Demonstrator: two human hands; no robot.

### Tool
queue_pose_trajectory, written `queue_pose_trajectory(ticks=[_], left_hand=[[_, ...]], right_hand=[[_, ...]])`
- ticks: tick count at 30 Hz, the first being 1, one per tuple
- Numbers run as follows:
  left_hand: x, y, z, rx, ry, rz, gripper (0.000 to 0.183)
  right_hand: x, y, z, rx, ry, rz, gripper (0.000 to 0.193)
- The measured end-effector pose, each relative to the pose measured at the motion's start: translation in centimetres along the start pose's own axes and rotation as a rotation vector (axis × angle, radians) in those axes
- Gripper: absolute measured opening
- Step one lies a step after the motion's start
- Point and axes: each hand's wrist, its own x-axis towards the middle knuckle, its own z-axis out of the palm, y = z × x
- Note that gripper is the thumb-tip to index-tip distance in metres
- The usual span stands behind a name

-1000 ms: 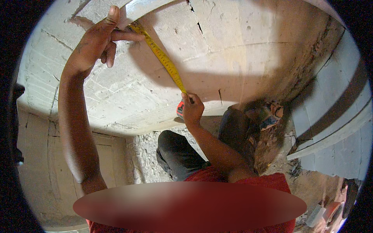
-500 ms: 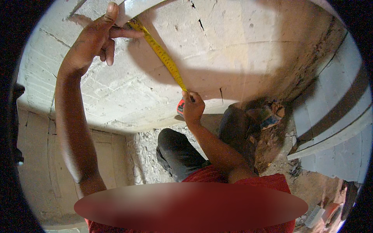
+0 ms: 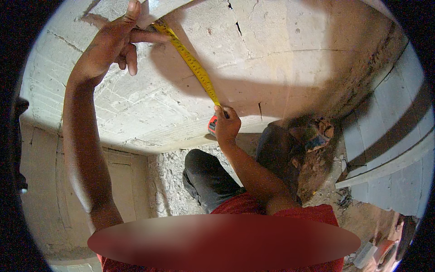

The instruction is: The person measures a wall opening with a tape measure, then cuts a metal frame piece with tin snips. They repeatedly measure and trim the frame to fit the opening, handling the metal pieces and tools on the floor.

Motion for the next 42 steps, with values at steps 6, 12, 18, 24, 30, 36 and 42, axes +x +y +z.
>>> queue_pose_trajectory(ticks=[6, 12, 18, 24, 30, 36, 42], left_hand=[[0.9, -0.4, -0.1, -0.023, -0.006, -0.099, 0.086], [0.4, -0.8, -0.1, 0.008, 0.021, 0.008, 0.087], [0.8, -0.8, -0.3, -0.038, -0.011, -0.037, 0.087], [0.2, -0.6, -0.2, -0.052, 0.002, 0.055, 0.088], [0.5, -1.1, -0.4, -0.057, -0.018, 0.076, 0.087], [2.1, -2.7, -0.3, -0.144, -0.036, -0.063, 0.087], [1.6, -3.2, 0.5, -0.094, 0.062, 0.062, 0.082]], right_hand=[[0.2, 0.5, 0.0, 0.017, -0.003, -0.015, 0.019], [0.1, 0.5, 0.0, 0.034, -0.017, 0.049, 0.019], [0.2, 0.2, -0.2, -0.032, -0.029, 0.057, 0.021], [0.2, 0.3, -0.2, -0.016, -0.022, 0.012, 0.020], [0.2, 0.9, 0.0, 0.037, -0.026, 0.042, 0.018], [0.3, 1.2, -0.1, 0.056, -0.045, 0.046, 0.018], [0.2, 0.7, 0.0, 0.042, -0.015, 0.045, 0.018]])
